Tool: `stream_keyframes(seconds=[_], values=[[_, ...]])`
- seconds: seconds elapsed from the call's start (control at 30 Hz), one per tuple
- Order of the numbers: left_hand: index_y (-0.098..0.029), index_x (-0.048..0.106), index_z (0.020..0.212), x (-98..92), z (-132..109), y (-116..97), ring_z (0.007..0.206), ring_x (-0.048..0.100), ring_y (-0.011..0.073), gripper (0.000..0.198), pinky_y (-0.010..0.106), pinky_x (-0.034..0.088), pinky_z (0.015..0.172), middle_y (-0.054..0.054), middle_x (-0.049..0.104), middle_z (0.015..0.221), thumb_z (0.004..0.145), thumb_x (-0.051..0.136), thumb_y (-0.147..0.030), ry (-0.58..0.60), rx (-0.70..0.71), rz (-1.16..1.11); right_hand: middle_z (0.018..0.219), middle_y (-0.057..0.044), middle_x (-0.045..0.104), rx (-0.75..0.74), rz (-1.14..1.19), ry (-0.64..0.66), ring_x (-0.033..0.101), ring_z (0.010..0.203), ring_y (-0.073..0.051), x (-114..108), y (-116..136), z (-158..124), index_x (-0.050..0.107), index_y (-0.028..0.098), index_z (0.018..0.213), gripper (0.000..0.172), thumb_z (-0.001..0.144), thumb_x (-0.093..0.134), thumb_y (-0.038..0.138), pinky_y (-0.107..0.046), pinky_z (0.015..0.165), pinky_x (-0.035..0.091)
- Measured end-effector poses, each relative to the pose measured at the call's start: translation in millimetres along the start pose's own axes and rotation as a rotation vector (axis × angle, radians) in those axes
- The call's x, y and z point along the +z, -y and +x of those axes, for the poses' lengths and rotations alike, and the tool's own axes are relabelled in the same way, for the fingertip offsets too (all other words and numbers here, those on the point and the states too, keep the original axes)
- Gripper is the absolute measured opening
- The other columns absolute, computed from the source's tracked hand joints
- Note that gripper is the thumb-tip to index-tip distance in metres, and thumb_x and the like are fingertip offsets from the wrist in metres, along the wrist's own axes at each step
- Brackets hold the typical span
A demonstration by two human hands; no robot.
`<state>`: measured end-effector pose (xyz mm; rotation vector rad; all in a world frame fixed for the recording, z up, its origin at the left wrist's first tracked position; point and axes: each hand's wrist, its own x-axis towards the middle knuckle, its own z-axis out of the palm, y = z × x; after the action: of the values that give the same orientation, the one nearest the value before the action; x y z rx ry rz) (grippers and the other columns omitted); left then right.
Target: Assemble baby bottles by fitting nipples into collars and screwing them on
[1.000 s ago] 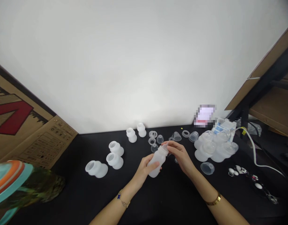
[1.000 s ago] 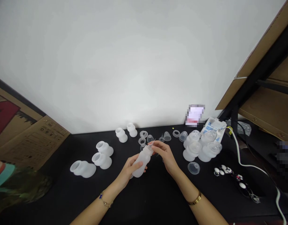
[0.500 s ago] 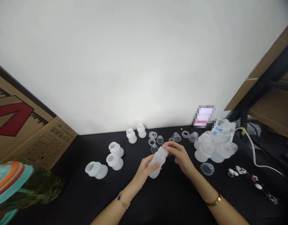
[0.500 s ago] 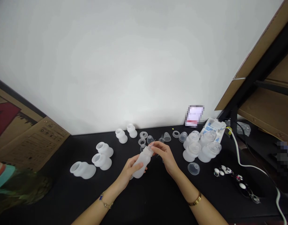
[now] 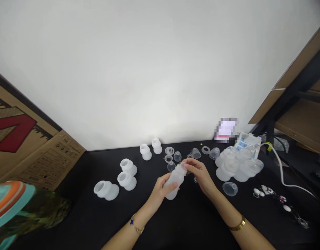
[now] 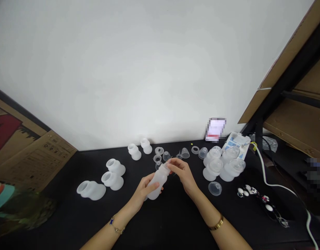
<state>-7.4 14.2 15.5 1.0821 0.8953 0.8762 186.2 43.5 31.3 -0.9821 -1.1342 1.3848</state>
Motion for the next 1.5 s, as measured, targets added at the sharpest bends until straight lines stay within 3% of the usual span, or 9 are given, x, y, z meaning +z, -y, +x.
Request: stream_keyframes(seconds=[0.4,1.0,1.5], values=[[-0.012,0.072,0.107,1.7,-0.4,-4.0,0.068,0.062,0.0189,0.051,0.025,0.044,0.06,0.005,0.068,0.077,0.075,0.078,-0.052,0.003,0.023,0.041,0.083,-0.003,0.068,0.003,-0.052,-0.03,0.059,0.074,-0.02,1.0,2.0,0.0,0.073,0.022,0.082,0.025,0.076,0.076,0.046,-0.031,0.068,0.047],[-0.014,0.073,0.107,-0.1,1.8,-1.8,0.074,0.057,0.0184,0.043,0.025,0.039,0.067,0.004,0.069,0.086,0.077,0.078,-0.044,-0.02,0.179,0.214,0.08,-0.002,0.064,-0.013,-0.075,-0.06,0.057,0.074,-0.019,2.0,2.4,-0.6,0.069,0.021,0.078,0.027,0.075,0.078,0.046,-0.03,0.067,0.048],[-0.018,0.071,0.114,2.5,-2.4,-2.0,0.089,0.063,0.0249,0.041,0.03,0.047,0.078,0.006,0.073,0.1,0.079,0.077,-0.037,-0.114,0.206,0.348,0.074,-0.001,0.062,-0.027,-0.127,-0.097,0.056,0.071,-0.018,4.1,1.2,-0.4,0.068,0.02,0.073,0.028,0.075,0.078,0.046,-0.03,0.065,0.047]])
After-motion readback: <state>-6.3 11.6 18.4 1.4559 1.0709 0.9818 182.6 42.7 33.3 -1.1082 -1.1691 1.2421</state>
